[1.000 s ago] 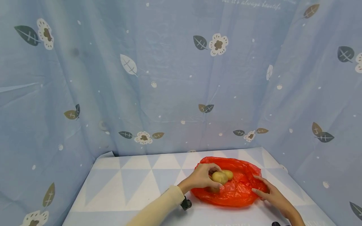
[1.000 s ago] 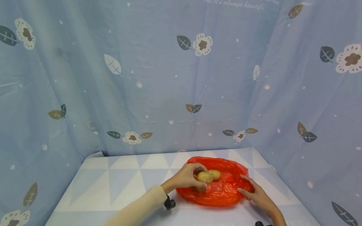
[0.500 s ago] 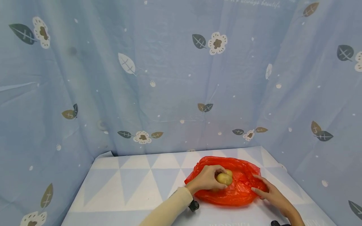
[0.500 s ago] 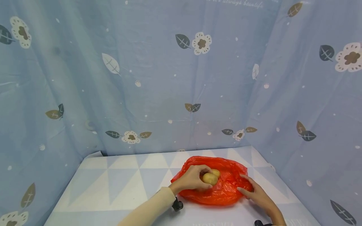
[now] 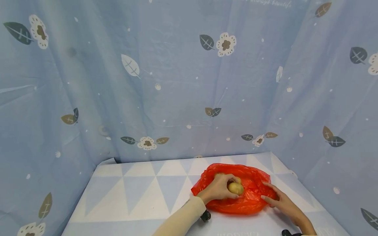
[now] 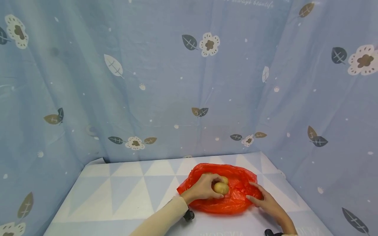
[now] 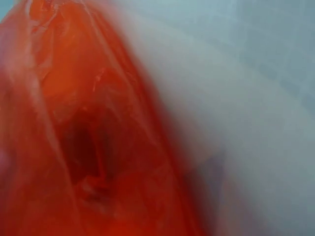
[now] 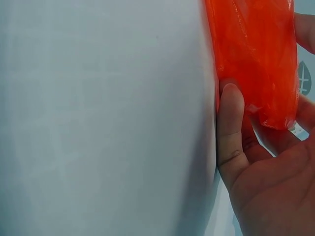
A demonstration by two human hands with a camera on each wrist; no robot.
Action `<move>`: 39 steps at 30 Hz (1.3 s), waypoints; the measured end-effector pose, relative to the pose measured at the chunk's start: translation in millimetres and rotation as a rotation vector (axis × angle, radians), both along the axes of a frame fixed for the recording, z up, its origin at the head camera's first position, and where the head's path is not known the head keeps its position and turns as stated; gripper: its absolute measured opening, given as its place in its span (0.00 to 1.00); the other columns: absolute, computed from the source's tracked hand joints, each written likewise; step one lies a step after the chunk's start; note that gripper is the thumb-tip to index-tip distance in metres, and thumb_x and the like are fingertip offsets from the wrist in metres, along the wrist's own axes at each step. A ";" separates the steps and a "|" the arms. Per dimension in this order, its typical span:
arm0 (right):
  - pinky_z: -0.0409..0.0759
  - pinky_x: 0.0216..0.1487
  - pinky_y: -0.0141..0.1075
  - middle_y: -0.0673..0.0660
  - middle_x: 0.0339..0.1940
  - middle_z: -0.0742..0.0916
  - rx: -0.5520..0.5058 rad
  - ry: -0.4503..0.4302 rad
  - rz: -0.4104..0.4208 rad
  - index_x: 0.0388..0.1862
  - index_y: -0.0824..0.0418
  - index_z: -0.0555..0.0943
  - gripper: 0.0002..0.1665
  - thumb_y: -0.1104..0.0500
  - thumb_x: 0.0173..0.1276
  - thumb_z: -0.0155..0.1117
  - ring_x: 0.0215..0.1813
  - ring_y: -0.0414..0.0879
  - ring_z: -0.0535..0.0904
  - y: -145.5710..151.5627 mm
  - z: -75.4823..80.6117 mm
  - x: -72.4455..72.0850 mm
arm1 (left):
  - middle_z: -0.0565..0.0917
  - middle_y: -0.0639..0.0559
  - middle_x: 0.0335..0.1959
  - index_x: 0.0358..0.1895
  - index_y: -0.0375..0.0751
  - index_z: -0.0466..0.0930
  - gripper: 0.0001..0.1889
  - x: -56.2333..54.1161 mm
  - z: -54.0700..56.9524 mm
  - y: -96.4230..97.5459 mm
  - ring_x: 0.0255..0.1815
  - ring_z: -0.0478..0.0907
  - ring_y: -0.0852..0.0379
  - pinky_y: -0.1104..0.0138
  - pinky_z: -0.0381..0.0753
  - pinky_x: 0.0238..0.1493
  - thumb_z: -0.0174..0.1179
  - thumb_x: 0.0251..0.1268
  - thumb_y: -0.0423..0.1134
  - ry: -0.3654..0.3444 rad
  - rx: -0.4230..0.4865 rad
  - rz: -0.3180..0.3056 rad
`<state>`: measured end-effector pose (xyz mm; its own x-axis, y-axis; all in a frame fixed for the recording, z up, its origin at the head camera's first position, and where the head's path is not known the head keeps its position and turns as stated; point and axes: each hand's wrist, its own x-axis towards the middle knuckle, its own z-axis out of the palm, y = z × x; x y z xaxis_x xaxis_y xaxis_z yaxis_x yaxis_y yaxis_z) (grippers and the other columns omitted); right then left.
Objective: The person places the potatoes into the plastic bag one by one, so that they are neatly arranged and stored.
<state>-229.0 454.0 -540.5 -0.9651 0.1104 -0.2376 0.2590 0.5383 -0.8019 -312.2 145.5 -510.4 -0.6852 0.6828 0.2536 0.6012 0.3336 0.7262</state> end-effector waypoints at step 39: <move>0.84 0.46 0.44 0.74 0.75 0.64 -0.007 0.021 0.001 0.81 0.56 0.59 0.49 0.42 0.70 0.69 0.53 0.56 0.78 -6.2 6.6 3.5 | 0.88 0.57 0.44 0.49 0.48 0.86 0.16 -6.6 25.6 -28.3 0.47 0.75 0.58 0.71 0.71 0.45 0.77 0.60 0.46 0.181 -0.021 0.087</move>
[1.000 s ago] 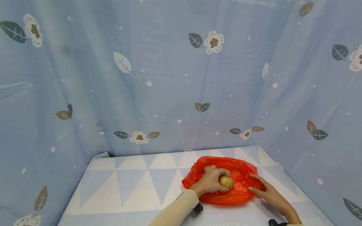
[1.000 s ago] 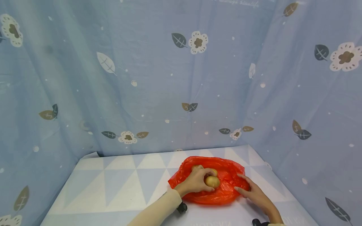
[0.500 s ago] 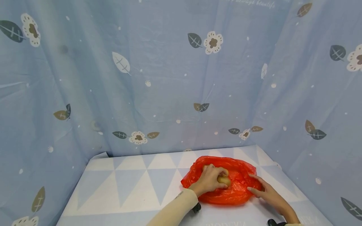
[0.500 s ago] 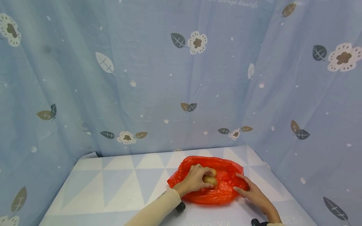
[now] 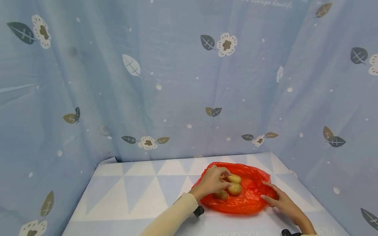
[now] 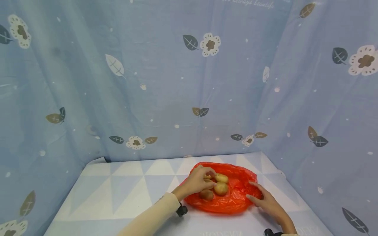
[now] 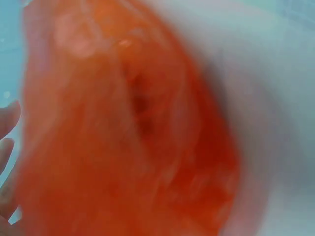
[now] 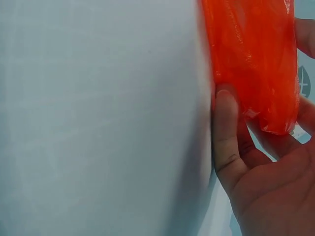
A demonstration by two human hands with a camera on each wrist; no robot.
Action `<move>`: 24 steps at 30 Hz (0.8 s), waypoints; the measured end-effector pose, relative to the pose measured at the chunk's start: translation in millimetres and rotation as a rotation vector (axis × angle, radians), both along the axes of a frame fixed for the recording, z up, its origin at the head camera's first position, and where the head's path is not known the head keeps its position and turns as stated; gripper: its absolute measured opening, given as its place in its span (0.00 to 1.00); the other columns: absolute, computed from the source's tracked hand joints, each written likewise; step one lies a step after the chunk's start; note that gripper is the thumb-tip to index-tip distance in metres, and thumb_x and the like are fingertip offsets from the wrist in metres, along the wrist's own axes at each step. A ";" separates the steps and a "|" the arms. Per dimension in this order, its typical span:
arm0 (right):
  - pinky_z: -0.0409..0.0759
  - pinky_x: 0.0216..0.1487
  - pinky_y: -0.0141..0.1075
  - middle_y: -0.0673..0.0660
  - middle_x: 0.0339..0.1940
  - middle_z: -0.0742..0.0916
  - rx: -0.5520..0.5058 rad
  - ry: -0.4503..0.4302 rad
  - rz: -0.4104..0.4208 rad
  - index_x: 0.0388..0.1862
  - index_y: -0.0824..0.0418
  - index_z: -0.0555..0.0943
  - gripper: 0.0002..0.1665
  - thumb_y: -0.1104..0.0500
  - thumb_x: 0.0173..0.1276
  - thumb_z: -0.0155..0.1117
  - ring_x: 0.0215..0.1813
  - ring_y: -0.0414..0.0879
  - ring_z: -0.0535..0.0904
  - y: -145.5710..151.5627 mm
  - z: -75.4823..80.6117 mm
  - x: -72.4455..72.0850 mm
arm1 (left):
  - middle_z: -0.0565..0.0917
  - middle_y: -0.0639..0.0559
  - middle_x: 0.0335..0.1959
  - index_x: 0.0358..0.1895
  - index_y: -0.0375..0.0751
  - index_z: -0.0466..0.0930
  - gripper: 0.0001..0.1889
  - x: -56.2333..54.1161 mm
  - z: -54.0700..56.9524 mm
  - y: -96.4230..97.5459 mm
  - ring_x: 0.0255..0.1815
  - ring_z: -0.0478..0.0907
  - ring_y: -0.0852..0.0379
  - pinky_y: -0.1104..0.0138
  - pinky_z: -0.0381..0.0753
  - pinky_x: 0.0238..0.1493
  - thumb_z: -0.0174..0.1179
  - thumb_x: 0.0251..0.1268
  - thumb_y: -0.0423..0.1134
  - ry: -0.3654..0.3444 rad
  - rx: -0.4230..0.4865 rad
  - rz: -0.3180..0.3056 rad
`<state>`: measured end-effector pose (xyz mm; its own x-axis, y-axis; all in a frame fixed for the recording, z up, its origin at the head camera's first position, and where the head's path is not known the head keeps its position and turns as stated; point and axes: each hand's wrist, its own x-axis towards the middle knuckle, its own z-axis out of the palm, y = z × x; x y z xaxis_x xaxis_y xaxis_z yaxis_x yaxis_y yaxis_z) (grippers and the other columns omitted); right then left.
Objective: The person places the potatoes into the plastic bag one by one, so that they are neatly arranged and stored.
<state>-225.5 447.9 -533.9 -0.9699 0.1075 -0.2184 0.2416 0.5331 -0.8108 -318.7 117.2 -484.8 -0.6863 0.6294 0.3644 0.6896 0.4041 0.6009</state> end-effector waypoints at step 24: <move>0.82 0.39 0.40 0.69 0.69 0.73 0.247 0.273 -0.061 0.76 0.59 0.69 0.42 0.38 0.73 0.66 0.52 0.58 0.80 2.5 41.7 14.6 | 0.86 0.54 0.45 0.50 0.44 0.84 0.09 -35.2 14.7 -214.5 0.42 0.83 0.54 0.62 0.82 0.43 0.67 0.71 0.40 0.174 -0.028 0.210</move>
